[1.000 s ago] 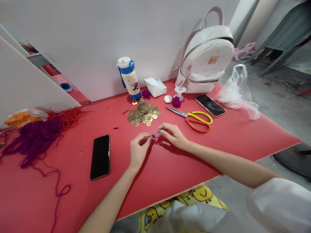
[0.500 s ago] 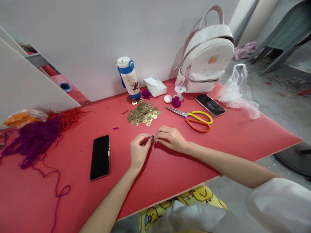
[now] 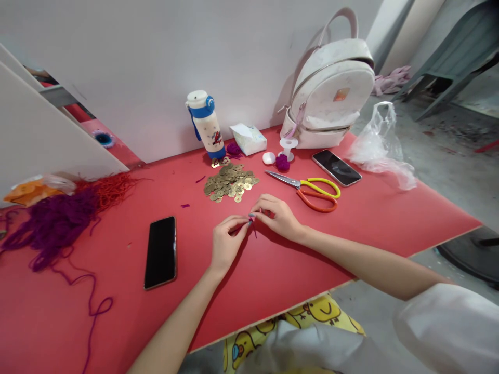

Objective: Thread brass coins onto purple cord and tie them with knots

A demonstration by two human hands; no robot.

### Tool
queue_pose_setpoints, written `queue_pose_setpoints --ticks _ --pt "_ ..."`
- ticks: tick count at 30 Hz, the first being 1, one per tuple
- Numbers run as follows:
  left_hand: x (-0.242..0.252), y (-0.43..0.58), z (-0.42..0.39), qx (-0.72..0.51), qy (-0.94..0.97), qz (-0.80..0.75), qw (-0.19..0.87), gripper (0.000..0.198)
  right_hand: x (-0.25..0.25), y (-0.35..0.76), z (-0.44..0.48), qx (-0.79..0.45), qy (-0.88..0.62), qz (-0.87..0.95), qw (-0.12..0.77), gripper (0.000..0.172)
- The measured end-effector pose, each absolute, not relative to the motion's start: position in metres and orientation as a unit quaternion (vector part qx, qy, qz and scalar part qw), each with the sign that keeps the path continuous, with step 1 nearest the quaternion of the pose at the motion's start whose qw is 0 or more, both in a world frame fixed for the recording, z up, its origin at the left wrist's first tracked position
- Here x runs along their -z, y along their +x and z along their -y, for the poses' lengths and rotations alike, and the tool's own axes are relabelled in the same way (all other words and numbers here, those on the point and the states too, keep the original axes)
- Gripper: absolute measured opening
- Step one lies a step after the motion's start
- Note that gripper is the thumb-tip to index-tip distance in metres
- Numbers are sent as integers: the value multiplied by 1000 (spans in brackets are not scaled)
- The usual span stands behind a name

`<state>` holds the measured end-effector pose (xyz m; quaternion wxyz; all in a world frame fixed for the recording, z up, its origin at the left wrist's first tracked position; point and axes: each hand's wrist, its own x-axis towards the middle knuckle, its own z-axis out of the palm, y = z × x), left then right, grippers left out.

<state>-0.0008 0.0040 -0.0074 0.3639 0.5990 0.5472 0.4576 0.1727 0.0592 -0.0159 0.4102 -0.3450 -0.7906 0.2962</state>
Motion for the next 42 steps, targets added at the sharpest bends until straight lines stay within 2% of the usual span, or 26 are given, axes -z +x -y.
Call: queue_pose_setpoints --ticks 7,11,25,34,42 --pt "7 -3 -7 -496 556 -534 399 11 16 175 -64 -363 -322 758 436 20" --pt "4 -3 -7 -504 557 -533 389 11 18 175 -68 -384 -324 754 422 11" --pt "4 -5 -7 -488 578 -537 375 9 17 175 -69 -393 -296 766 413 8" --pt "6 -6 -7 -475 596 -531 371 9 17 174 -68 -431 -307 750 396 17" --pt "3 -3 -9 -467 593 -515 406 12 17 174 -69 -512 -308 696 398 21"
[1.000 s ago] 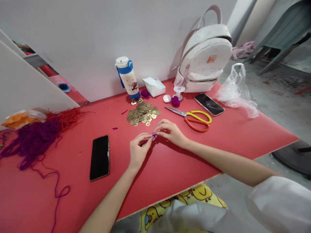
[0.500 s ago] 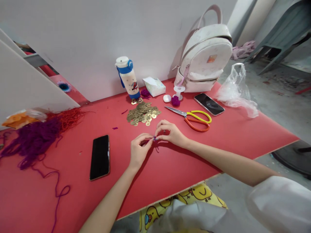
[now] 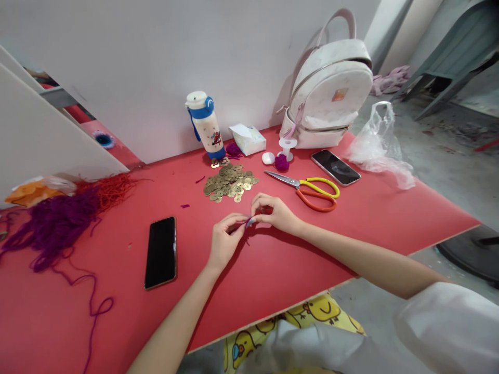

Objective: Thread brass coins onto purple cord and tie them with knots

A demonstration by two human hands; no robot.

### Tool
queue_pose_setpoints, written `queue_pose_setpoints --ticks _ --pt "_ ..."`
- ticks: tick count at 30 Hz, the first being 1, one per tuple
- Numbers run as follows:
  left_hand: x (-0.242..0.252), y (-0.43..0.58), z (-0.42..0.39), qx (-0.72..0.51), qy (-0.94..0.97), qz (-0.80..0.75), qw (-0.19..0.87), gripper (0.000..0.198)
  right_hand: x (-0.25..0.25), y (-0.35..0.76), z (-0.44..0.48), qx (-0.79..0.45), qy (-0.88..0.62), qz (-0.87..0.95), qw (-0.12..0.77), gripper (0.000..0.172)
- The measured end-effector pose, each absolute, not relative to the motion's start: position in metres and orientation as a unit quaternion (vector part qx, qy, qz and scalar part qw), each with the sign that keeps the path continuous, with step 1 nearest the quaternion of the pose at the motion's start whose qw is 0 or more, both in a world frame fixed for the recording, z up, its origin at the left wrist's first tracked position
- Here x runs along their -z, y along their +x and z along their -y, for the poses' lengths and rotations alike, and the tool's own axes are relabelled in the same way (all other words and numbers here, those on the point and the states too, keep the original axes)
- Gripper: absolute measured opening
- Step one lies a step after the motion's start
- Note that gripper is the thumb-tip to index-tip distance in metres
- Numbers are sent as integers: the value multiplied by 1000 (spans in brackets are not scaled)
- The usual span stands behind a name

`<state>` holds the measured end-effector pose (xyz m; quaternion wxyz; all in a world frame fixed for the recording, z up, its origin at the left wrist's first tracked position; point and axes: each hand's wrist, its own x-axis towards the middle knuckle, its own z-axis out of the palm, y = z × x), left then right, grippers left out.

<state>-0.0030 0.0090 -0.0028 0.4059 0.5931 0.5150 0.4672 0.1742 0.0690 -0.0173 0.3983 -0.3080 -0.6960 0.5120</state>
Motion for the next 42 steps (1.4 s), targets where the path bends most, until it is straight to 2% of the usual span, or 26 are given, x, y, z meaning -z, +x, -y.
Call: queue_pose_setpoints --ticks 7,14,20,28,31,34,38,42 --pt "3 -6 -11 -479 565 -526 419 12 22 170 -68 -609 -301 633 371 24" --pt "7 -7 -11 -479 556 -535 418 14 23 168 -69 -599 -268 633 412 25" --pt "9 -6 -10 -482 538 -524 452 13 21 169 -65 -594 -262 652 392 24" --pt "8 -4 -9 -488 492 -555 459 12 25 169 -70 -637 -248 600 415 25" --pt "6 -4 -9 -500 470 -570 451 11 22 170 -69 -592 -297 600 448 23" --pt "6 -5 -11 -515 451 -578 444 13 18 171 -67 -469 -332 666 475 17" --pt "7 -6 -11 -526 437 -584 437 15 20 172 -62 -361 -320 759 438 12" --pt "6 -4 -8 -523 444 -571 452 10 27 170 -61 -338 -287 805 394 5"
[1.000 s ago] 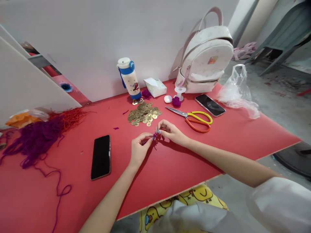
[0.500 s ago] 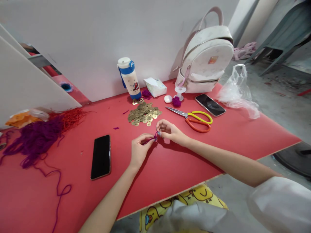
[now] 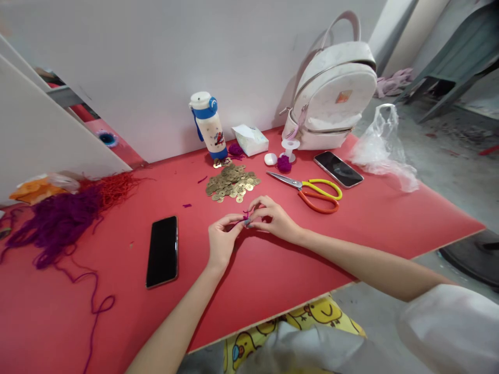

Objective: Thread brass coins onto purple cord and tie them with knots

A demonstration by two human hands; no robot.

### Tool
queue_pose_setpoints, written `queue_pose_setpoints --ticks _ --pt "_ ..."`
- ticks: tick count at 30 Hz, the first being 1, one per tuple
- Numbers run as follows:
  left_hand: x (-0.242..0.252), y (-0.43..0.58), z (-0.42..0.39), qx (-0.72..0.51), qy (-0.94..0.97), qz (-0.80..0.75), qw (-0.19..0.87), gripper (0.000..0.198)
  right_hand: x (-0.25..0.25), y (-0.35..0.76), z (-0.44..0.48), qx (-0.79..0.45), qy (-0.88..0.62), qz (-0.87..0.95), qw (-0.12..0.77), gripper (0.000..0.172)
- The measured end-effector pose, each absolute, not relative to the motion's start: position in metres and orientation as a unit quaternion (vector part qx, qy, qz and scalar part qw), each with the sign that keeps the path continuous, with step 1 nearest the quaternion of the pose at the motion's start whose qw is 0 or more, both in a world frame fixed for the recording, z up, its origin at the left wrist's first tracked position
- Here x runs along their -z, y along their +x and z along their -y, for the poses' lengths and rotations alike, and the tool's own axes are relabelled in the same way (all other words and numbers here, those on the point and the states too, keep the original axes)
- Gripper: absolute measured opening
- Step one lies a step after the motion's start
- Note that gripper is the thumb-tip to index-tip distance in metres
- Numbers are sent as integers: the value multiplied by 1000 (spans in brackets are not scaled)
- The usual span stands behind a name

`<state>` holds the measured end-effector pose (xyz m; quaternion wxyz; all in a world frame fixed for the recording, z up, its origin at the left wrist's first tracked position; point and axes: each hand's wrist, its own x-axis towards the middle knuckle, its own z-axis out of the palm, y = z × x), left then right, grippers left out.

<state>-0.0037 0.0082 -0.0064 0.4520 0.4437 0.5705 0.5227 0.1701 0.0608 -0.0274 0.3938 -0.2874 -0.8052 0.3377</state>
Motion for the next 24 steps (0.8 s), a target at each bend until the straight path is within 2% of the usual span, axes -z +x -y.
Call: queue_pose_setpoints --ticks 14,24 --pt "-9 5 3 -515 498 -510 476 2 29 170 -61 -314 -262 851 330 14" --pt "-10 3 1 -512 513 -512 461 2 30 172 -60 -286 -325 844 316 8"
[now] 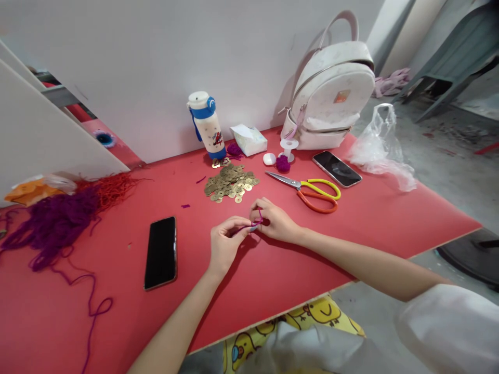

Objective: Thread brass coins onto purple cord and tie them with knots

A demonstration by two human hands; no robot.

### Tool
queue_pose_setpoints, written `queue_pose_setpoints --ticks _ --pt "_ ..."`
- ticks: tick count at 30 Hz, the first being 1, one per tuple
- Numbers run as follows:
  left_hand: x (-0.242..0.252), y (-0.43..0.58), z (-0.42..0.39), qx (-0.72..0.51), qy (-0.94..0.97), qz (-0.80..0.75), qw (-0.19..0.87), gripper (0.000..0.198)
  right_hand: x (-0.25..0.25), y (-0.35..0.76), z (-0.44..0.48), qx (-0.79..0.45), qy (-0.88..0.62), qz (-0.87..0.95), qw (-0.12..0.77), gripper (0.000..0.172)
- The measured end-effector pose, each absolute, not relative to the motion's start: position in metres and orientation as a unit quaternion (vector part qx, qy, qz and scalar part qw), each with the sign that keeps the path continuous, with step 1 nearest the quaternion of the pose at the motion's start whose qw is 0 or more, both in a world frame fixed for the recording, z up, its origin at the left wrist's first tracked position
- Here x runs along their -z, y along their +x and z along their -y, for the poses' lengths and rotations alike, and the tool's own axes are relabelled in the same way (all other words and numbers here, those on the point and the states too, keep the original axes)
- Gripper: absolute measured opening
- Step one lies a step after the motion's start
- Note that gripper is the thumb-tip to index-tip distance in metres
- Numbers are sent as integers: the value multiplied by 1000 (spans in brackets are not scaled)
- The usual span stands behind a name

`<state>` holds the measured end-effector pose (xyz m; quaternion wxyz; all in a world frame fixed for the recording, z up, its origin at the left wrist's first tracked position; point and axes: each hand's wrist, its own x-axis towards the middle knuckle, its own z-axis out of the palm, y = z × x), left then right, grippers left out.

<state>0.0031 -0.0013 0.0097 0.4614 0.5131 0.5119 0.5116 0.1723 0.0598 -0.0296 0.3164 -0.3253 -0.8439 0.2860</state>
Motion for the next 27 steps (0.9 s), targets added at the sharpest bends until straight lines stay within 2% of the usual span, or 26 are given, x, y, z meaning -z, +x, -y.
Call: queue_pose_setpoints --ticks 3,7,11,13,17,27 --pt "-6 0 -2 -500 502 -542 453 3 29 172 -62 -298 -329 835 324 5" --pt "1 -4 -7 -496 489 -572 434 3 24 171 -62 -377 -308 801 349 32" --pt "4 -4 -8 -478 493 -578 441 5 16 172 -59 -471 -311 754 335 17" --pt "5 -3 -7 -471 502 -572 446 6 13 172 -58 -464 -330 761 311 26" --pt "5 -2 -6 -473 515 -568 436 10 13 173 -58 -441 -334 782 287 31" --pt "4 -2 -3 -481 511 -553 449 16 10 173 -56 -500 -327 736 319 41"
